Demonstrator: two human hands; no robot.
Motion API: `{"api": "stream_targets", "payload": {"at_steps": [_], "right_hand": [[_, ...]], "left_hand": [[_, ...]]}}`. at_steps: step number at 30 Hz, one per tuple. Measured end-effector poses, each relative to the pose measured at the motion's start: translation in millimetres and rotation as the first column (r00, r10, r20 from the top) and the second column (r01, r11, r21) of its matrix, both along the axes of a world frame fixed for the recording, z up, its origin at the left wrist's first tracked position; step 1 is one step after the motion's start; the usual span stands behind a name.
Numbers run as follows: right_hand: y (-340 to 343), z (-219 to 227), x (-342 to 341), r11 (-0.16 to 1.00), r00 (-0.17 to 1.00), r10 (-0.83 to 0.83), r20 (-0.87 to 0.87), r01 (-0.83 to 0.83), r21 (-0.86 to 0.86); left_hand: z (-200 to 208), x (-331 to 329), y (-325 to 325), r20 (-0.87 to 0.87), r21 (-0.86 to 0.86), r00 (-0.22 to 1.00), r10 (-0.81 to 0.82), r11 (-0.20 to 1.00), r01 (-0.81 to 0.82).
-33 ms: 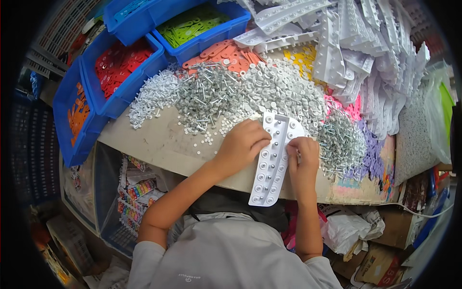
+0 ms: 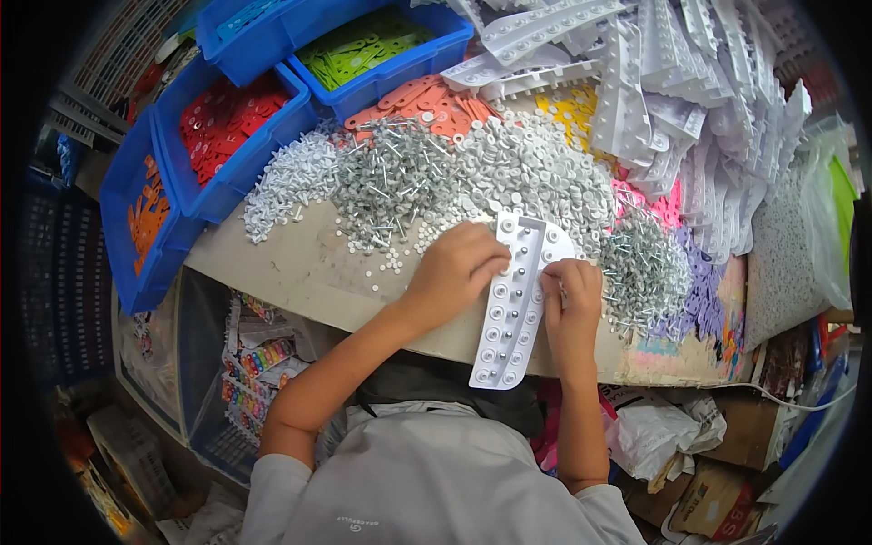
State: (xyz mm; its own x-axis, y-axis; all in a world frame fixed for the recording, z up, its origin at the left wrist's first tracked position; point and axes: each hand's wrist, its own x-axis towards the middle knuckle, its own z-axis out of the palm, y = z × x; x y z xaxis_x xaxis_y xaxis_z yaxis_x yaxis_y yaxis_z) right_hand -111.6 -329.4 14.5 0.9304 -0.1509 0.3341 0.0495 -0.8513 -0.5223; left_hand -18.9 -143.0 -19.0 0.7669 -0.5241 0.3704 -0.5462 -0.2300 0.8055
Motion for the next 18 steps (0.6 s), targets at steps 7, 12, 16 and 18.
{"api": "stream_targets", "payload": {"at_steps": [7, 12, 16, 18], "right_hand": [[0, -10, -3, 1.000, 0.998, -0.005, 0.059, 0.005, 0.007], [-7, -20, -10, 0.998, 0.991, -0.006, 0.131, -0.003, 0.067], [-24, -6, -21, 0.939, 0.933, -0.333, 0.136, 0.315, 0.140], [-40, 0, -23, 0.951, 0.949, -0.310, 0.054, 0.310, 0.006]], "left_hand": [[20, 46, 16, 0.299, 0.112, 0.902, 0.312, 0.927, -0.358], [0, 54, 6, 0.428, 0.348, 0.885, 0.182, 0.871, -0.347], [1, 51, 5, 0.462, 0.390, 0.874, 0.148, 0.851, -0.351], [4, 51, 7, 0.464, 0.341, 0.869, 0.170, 0.872, -0.352]]}}
